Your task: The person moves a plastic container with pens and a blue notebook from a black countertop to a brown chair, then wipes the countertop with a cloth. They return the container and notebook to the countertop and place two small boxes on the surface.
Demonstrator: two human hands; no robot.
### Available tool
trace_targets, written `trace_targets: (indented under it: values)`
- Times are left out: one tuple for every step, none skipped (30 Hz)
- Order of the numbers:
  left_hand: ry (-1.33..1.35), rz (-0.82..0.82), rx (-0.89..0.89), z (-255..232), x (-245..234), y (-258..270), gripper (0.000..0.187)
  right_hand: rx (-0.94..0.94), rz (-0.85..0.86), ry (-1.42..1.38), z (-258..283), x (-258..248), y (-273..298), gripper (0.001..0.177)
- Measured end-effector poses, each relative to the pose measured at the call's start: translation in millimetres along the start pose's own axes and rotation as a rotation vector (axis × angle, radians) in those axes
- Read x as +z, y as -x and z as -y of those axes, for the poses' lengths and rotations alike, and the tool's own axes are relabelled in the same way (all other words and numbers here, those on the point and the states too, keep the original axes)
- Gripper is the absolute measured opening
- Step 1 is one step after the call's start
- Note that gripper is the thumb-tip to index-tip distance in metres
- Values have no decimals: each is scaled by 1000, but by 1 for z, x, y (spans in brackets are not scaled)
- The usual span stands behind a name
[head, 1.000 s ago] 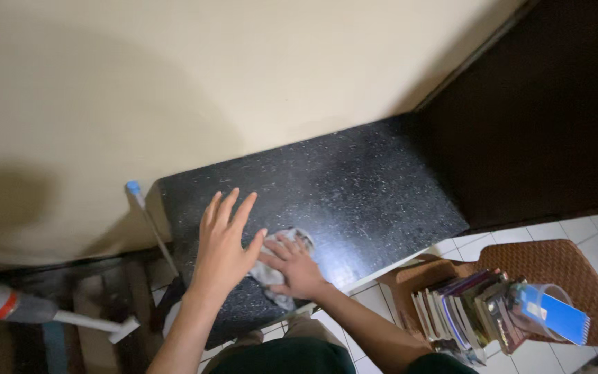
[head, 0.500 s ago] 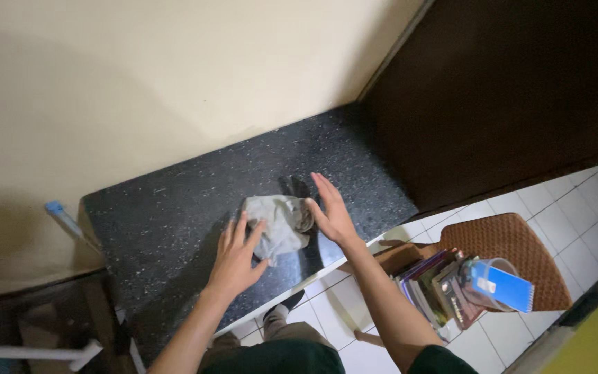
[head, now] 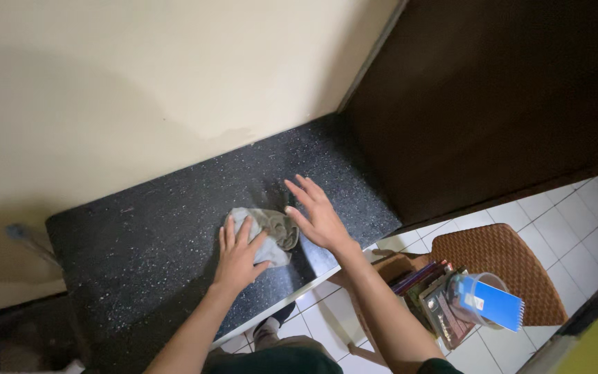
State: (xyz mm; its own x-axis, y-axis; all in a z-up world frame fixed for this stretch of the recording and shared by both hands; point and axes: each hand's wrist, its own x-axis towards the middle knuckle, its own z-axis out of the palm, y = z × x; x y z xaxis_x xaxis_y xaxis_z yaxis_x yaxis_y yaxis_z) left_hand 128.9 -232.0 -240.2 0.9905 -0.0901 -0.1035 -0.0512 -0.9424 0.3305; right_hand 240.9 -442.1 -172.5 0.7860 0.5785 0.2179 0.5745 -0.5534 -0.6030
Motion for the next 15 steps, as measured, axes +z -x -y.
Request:
trace_targets:
  values:
    - [15,-27,2,2,4,0,76,3,-3,-4,-2,-2,-1,60]
    - [32,-54,4,6,6,2,76,6,-5,-7,-5,-5,-2,59]
    - [48,-81,7,12,8,3,77,10,-8,-9,-10,-8,-3,59]
    - [14,-96,-41,21,8,3,75,27,-13,-17,-16,-12,-4,60]
    - [-21,-111,-88,32,7,3,73,44,-17,-24,-24,-17,-3,60]
    - [-54,-123,-135,41,7,2,71,63,-19,-32,-31,-22,0,61]
    - [-62,-188,-156,50,6,-2,71,94,-24,-43,-38,-25,2,61]
    - [-67,-254,-175,57,5,-10,70,125,-29,-51,-46,-30,5,61]
    - [-72,-319,-195,59,7,-21,69,156,-34,-58,-52,-34,8,60]
    - [-94,-320,-206,58,10,-37,71,173,-41,-67,-57,-37,12,61]
    - [-115,-320,-217,55,11,-56,73,191,-48,-76,-62,-39,16,61]
    - [-138,-321,-227,51,13,-76,75,209,-56,-86,-67,-42,19,61]
    - [-120,-312,-194,45,14,-96,75,228,-47,-82,-72,-45,21,61]
    - [-103,-301,-162,37,16,-115,76,248,-37,-79,-76,-47,24,61]
    - [-86,-289,-130,28,19,-128,76,268,-26,-77,-80,-49,25,62]
